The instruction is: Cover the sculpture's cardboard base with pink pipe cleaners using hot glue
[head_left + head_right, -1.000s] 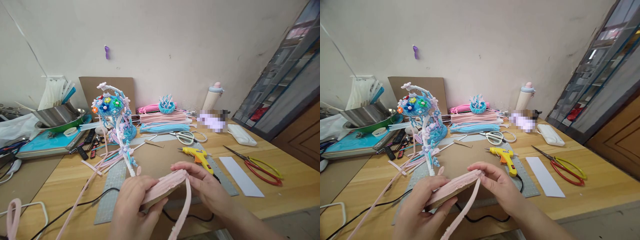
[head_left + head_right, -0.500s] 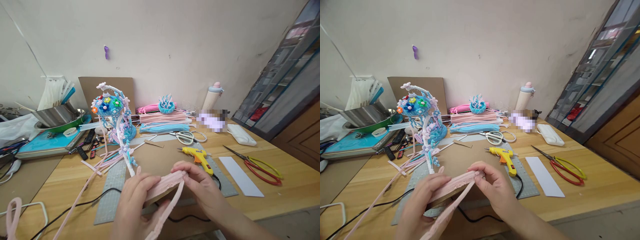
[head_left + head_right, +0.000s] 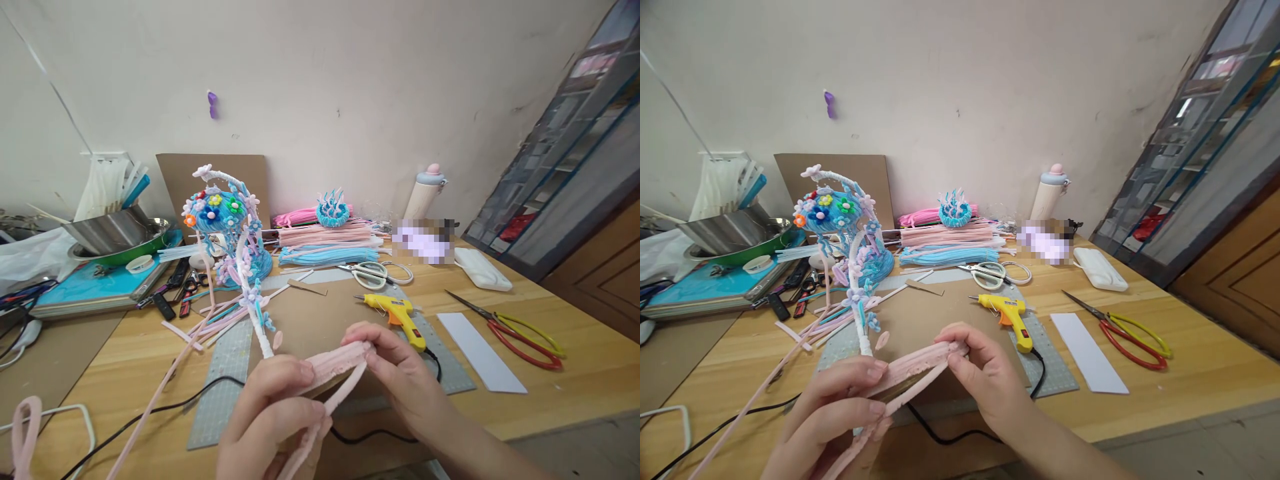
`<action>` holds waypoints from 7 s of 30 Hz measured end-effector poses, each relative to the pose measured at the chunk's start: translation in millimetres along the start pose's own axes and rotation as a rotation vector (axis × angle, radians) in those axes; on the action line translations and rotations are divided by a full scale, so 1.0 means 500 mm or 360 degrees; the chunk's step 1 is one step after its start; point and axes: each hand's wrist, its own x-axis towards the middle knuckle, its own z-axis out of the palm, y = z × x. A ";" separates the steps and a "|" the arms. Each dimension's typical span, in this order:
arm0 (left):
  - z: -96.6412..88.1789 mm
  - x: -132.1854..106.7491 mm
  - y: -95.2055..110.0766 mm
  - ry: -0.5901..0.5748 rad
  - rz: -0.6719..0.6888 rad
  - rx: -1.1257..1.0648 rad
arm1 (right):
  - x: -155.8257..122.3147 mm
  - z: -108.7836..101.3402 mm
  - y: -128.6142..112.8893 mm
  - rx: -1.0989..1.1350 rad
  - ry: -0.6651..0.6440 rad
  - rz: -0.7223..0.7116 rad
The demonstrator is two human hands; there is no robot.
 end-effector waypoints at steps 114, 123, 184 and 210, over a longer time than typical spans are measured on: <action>0.017 -0.019 -0.027 -0.0042 -0.0901 -0.0774 | 0.012 -0.031 -0.049 -0.0358 -0.0339 -0.0318; 0.028 -0.028 -0.029 0.0074 -0.1034 -0.0969 | 0.016 -0.021 -0.028 -0.0357 -0.0271 -0.0552; -0.013 0.034 -0.026 -0.0309 0.0328 0.0474 | -0.016 -0.016 -0.017 -0.0884 -0.0365 -0.0961; -0.012 0.023 -0.012 -0.0167 0.0226 -0.0030 | -0.018 -0.086 -0.011 -0.1274 0.0024 -0.0522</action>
